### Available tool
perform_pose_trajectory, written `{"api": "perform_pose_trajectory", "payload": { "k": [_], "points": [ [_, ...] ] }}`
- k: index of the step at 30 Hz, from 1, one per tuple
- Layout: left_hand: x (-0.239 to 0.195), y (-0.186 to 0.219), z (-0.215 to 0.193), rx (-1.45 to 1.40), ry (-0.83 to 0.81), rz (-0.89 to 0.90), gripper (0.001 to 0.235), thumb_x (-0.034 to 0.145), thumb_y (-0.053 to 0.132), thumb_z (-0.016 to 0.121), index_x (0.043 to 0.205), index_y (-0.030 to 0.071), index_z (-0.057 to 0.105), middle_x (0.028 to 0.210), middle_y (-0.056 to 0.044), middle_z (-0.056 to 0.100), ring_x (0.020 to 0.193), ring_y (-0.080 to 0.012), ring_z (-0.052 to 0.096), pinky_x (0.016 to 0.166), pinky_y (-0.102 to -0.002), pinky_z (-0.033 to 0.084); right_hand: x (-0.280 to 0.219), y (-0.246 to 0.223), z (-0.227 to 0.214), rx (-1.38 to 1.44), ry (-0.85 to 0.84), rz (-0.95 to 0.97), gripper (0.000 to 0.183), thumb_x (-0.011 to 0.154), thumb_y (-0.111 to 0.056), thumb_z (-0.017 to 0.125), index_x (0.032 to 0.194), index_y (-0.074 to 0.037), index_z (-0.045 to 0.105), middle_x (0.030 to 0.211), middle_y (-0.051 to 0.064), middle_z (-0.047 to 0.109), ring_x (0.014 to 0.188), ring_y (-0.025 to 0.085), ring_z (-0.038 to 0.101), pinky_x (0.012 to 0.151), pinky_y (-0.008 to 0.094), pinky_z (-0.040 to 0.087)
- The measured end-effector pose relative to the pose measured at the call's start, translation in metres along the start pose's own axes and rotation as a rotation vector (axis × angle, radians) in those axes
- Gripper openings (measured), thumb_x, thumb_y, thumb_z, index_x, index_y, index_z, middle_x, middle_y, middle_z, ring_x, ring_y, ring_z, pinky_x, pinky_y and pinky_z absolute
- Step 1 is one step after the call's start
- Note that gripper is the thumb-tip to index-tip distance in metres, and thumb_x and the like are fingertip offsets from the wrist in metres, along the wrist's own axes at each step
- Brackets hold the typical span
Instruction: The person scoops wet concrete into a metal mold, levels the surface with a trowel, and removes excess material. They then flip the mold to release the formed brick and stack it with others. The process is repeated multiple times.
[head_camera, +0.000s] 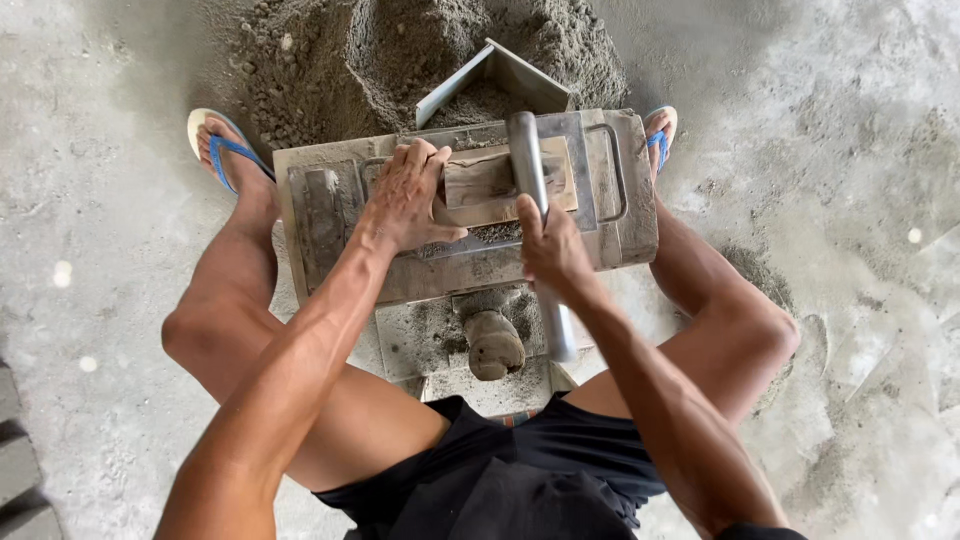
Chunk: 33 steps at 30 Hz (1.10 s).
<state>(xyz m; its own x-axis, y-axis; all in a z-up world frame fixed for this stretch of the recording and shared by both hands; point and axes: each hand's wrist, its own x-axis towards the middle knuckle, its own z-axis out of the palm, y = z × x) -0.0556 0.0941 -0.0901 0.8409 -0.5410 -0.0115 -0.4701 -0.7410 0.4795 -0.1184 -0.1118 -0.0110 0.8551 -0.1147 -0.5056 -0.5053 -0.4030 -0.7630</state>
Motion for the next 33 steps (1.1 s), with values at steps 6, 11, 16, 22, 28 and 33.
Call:
{"api": "perform_pose_trajectory", "payload": {
  "k": [6, 11, 16, 22, 28, 33],
  "points": [
    [0.002, -0.001, 0.002, -0.017, 0.017, 0.004, 0.104, 0.048, 0.054, 0.080, 0.129, 0.003, 0.042, 0.109, -0.009, 0.038, 0.105, -0.0309, 0.041, 0.091, -0.048, 0.042, -0.052, -0.106, -0.042, 0.016, -0.050, -0.100, 0.041, 0.099, -0.040, 0.029, 0.098, -0.002, 0.044, 0.052, 0.009, 0.054, 0.035, 0.016, 0.052, 0.028, 0.030, 0.044],
    [0.002, -0.001, 0.001, -0.005, -0.010, -0.033, 0.105, 0.046, 0.053, 0.081, 0.130, 0.004, 0.041, 0.111, -0.009, 0.038, 0.108, -0.0324, 0.041, 0.091, -0.049, 0.043, -0.026, -0.035, 0.009, -0.138, 0.440, -0.503, 0.026, 0.100, -0.025, 0.032, 0.103, -0.002, 0.042, 0.062, 0.004, 0.049, 0.040, 0.015, 0.047, 0.037, 0.025, 0.039],
    [0.005, -0.003, -0.001, -0.006, -0.011, -0.020, 0.101, 0.053, 0.056, 0.078, 0.131, 0.003, 0.040, 0.109, -0.011, 0.038, 0.107, -0.0342, 0.043, 0.091, -0.049, 0.043, -0.020, -0.062, -0.016, 0.076, -0.098, 0.245, 0.051, 0.097, -0.052, 0.032, 0.093, -0.004, 0.049, 0.055, 0.004, 0.052, 0.037, 0.011, 0.048, 0.029, 0.024, 0.043],
    [-0.001, -0.002, 0.002, 0.020, -0.041, -0.048, 0.103, 0.050, 0.057, 0.081, 0.130, 0.005, 0.043, 0.109, -0.009, 0.038, 0.105, -0.0298, 0.042, 0.088, -0.045, 0.044, -0.041, -0.067, -0.028, -0.098, 0.120, -0.429, 0.034, 0.100, -0.036, 0.028, 0.090, -0.008, 0.046, 0.048, 0.000, 0.053, 0.039, 0.013, 0.053, 0.046, 0.027, 0.047],
    [-0.003, -0.002, 0.000, 0.036, -0.006, -0.010, 0.101, 0.049, 0.054, 0.082, 0.128, 0.004, 0.043, 0.108, -0.009, 0.039, 0.105, -0.0299, 0.043, 0.087, -0.044, 0.045, -0.011, -0.023, -0.007, 0.169, -0.160, 0.234, 0.045, 0.100, -0.043, 0.028, 0.097, -0.002, 0.048, 0.058, 0.005, 0.053, 0.040, 0.012, 0.046, 0.033, 0.023, 0.043],
    [0.003, -0.001, 0.001, 0.013, -0.036, -0.032, 0.102, 0.054, 0.062, 0.080, 0.129, 0.002, 0.045, 0.106, -0.010, 0.041, 0.102, -0.0285, 0.043, 0.088, -0.042, 0.042, -0.042, -0.079, -0.030, -0.015, -0.009, -0.320, 0.045, 0.099, -0.041, 0.028, 0.101, 0.001, 0.046, 0.058, 0.009, 0.053, 0.042, 0.015, 0.054, 0.031, 0.023, 0.045]
  ]
}}
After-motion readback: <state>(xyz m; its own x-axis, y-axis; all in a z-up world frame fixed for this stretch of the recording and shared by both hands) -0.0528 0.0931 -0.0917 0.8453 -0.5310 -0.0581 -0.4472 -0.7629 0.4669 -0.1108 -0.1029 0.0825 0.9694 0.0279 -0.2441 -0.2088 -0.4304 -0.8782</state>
